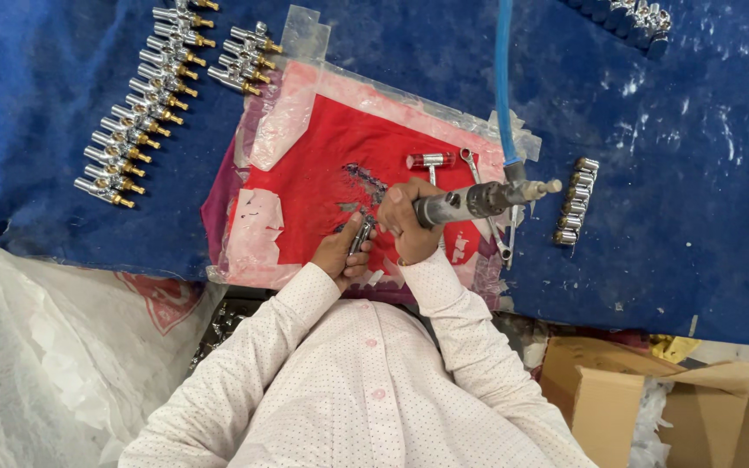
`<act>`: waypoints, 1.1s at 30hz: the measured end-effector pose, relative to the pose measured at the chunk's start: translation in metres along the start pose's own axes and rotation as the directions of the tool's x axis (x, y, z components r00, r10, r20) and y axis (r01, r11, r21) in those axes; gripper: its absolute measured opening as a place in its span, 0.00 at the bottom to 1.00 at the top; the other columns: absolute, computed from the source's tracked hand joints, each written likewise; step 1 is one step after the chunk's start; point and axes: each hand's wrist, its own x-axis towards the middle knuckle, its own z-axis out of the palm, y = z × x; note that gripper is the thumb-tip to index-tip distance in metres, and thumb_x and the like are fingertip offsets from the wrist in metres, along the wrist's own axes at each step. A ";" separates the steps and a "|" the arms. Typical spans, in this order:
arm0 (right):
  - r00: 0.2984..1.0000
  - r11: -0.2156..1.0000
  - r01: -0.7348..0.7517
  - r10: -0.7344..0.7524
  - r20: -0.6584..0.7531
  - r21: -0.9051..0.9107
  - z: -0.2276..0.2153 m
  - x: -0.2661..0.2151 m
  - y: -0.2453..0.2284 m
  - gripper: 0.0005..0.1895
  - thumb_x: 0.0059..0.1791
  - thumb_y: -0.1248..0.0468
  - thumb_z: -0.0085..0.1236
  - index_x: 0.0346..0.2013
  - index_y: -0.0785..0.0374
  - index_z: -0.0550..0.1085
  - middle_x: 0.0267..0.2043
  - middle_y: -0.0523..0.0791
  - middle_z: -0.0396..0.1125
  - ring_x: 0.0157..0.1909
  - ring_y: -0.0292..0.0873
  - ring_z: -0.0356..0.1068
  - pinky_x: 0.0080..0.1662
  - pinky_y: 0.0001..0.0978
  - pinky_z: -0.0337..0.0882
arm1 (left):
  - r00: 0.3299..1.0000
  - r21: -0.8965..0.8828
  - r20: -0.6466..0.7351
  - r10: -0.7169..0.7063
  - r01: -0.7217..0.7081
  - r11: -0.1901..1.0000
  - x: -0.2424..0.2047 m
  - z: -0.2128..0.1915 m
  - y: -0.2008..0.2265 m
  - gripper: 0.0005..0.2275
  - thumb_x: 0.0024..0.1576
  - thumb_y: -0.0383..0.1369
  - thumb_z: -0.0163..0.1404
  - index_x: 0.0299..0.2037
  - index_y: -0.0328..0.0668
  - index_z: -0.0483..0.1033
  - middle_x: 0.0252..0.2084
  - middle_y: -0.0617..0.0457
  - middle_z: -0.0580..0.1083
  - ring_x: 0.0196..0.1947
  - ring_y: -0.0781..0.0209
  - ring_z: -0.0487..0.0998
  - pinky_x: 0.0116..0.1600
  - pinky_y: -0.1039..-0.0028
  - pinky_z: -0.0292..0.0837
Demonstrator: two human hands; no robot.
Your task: The person assembles small metal parts on a red mat placed on a blue workbench. They use a hammer to tap components together and a pneumatic tool to work on the assembly, repeatedly picking up parts and placing them into a row.
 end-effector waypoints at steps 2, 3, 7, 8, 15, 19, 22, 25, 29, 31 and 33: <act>1.000 0.999 -0.019 0.019 0.006 -0.026 0.001 0.002 0.001 0.17 0.57 0.68 0.51 0.25 0.61 0.60 0.16 0.40 0.53 0.17 0.34 0.50 0.24 0.30 0.58 | 1.000 -0.001 0.007 0.002 -0.002 1.000 -0.001 0.002 0.001 0.21 0.61 0.51 0.50 0.42 0.36 0.73 0.26 0.57 0.67 0.15 0.75 0.59 0.17 0.83 0.51; 0.999 0.999 -0.032 0.032 0.011 -0.041 0.001 0.002 0.002 0.18 0.57 0.68 0.52 0.25 0.61 0.59 0.16 0.40 0.53 0.17 0.34 0.50 0.24 0.30 0.58 | 1.000 -0.001 0.011 0.002 -0.002 1.000 -0.001 0.002 0.001 0.21 0.61 0.51 0.50 0.42 0.37 0.74 0.25 0.58 0.67 0.14 0.75 0.59 0.16 0.83 0.51; 0.997 0.995 -0.070 0.072 0.024 -0.074 -0.003 0.002 0.007 0.18 0.57 0.66 0.53 0.24 0.60 0.59 0.16 0.40 0.53 0.17 0.33 0.51 0.24 0.30 0.58 | 1.000 -0.001 -0.008 0.006 -0.006 1.000 -0.002 0.006 0.003 0.21 0.62 0.51 0.50 0.41 0.36 0.74 0.25 0.57 0.67 0.14 0.75 0.58 0.16 0.82 0.51; 0.996 0.994 -0.080 0.083 0.028 -0.075 -0.004 0.001 0.009 0.18 0.57 0.66 0.53 0.24 0.60 0.59 0.16 0.40 0.53 0.18 0.33 0.51 0.24 0.30 0.58 | 1.000 0.003 -0.015 0.008 -0.008 1.000 -0.002 0.006 0.003 0.21 0.62 0.50 0.50 0.41 0.36 0.74 0.25 0.57 0.67 0.14 0.75 0.58 0.16 0.82 0.51; 0.995 0.984 -0.101 0.102 -0.001 -0.148 -0.004 0.002 0.018 0.18 0.55 0.66 0.55 0.24 0.60 0.60 0.18 0.40 0.55 0.18 0.33 0.54 0.23 0.28 0.58 | 0.999 0.001 -0.037 0.017 -0.017 1.000 0.002 0.007 -0.001 0.20 0.63 0.50 0.49 0.40 0.37 0.72 0.25 0.56 0.67 0.14 0.74 0.59 0.16 0.81 0.50; 0.990 0.993 -0.074 0.063 -0.125 -0.088 0.005 0.003 0.021 0.18 0.55 0.67 0.55 0.24 0.59 0.59 0.17 0.39 0.55 0.17 0.32 0.52 0.22 0.26 0.56 | 0.998 -0.098 0.045 0.054 -0.049 0.994 0.009 0.001 -0.005 0.18 0.63 0.50 0.48 0.40 0.40 0.71 0.25 0.58 0.66 0.13 0.74 0.57 0.15 0.81 0.48; 0.952 0.982 -0.130 0.085 -0.294 -0.138 0.018 -0.001 0.023 0.17 0.53 0.68 0.55 0.24 0.58 0.59 0.15 0.38 0.55 0.15 0.31 0.53 0.20 0.26 0.55 | 0.997 -0.069 -0.033 0.074 -0.076 0.995 0.013 0.002 -0.014 0.18 0.63 0.49 0.48 0.40 0.40 0.71 0.25 0.57 0.66 0.13 0.73 0.57 0.16 0.81 0.48; 0.959 0.985 -0.097 0.055 -0.279 -0.139 0.021 0.003 0.017 0.17 0.53 0.68 0.57 0.26 0.56 0.59 0.17 0.38 0.55 0.16 0.32 0.52 0.21 0.26 0.54 | 0.995 -0.075 -0.074 0.069 -0.074 0.994 0.017 0.000 -0.019 0.18 0.63 0.50 0.47 0.40 0.41 0.71 0.24 0.57 0.65 0.13 0.72 0.58 0.16 0.80 0.49; 0.988 0.976 0.034 -0.066 0.139 0.217 -0.005 -0.001 -0.018 0.17 0.55 0.62 0.58 0.25 0.55 0.62 0.18 0.40 0.54 0.16 0.35 0.51 0.20 0.32 0.58 | 0.972 -0.003 -0.138 0.192 -0.194 0.981 0.003 -0.009 -0.007 0.21 0.64 0.50 0.47 0.42 0.35 0.73 0.25 0.56 0.67 0.15 0.70 0.62 0.17 0.79 0.54; 0.989 0.913 -0.102 0.050 0.140 0.395 -0.022 0.006 -0.022 0.17 0.58 0.62 0.53 0.27 0.53 0.62 0.19 0.39 0.55 0.17 0.34 0.52 0.22 0.30 0.60 | 0.879 0.359 -0.124 0.460 -0.392 0.847 -0.024 -0.010 -0.002 0.19 0.65 0.47 0.47 0.45 0.33 0.72 0.28 0.55 0.69 0.19 0.68 0.68 0.22 0.77 0.62; 0.956 0.790 -0.291 0.257 0.139 0.540 -0.037 0.026 -0.006 0.13 0.59 0.62 0.51 0.31 0.55 0.64 0.20 0.38 0.57 0.19 0.33 0.56 0.24 0.28 0.63 | 0.701 0.800 0.173 0.692 -0.510 0.316 -0.054 -0.004 0.011 0.14 0.64 0.41 0.47 0.47 0.35 0.68 0.33 0.55 0.71 0.25 0.64 0.78 0.31 0.74 0.73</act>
